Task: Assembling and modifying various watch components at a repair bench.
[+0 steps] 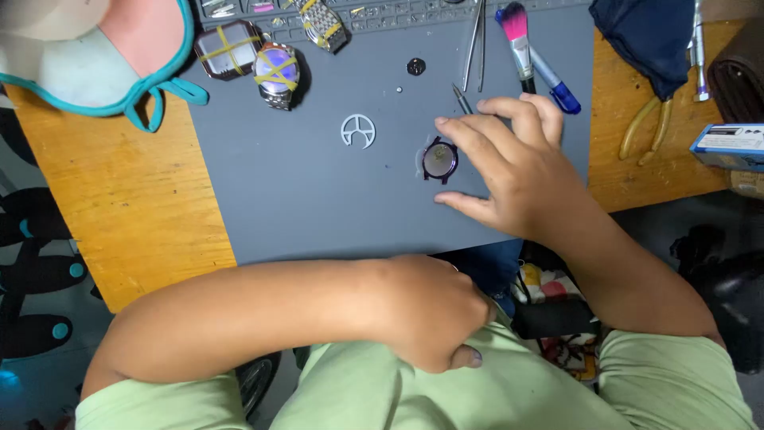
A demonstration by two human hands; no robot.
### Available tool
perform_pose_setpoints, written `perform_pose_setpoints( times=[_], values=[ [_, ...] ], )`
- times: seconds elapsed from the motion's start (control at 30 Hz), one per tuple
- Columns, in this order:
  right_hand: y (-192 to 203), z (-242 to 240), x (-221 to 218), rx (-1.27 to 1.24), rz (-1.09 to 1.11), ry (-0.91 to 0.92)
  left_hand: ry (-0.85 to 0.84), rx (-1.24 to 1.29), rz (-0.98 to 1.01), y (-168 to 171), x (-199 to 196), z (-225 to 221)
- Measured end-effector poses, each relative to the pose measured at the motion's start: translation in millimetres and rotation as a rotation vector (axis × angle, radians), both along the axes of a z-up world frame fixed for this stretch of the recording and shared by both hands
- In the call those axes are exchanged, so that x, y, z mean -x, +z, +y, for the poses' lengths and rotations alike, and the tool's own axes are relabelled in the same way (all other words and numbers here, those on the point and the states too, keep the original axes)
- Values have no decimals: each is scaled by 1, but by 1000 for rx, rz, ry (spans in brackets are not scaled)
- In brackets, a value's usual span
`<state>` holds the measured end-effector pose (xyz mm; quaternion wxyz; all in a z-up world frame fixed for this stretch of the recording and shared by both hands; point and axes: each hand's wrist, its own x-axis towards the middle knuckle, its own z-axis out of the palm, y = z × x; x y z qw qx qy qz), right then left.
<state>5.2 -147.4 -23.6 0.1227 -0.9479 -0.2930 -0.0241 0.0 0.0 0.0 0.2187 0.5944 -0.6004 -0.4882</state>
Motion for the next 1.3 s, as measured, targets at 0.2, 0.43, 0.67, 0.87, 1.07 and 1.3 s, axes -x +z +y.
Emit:
perform_pose_setpoints(
  times=[0.2, 0.43, 0.67, 0.87, 1.07, 1.3],
  values=[
    [-10, -5, -4, -90, -17, 46, 557, 59, -70, 13, -39, 30],
    [9, -10, -33, -222, -39, 122, 1375, 492, 135, -14, -55, 27],
    [2, -8, -54, -482, 49, 185, 1245, 464, 763, -33, -63, 27],
    [-10, -12, -60, -504, 112, 184, 1333, 292, 226, -15, -66, 37],
    [-8, -17, -61, -306, 172, 132, 1238, 250, -511, -20, -68, 42],
    [-12, -13, -59, -68, 165, 149, 1076, 50, -750, -29, -66, 39]
  ],
)
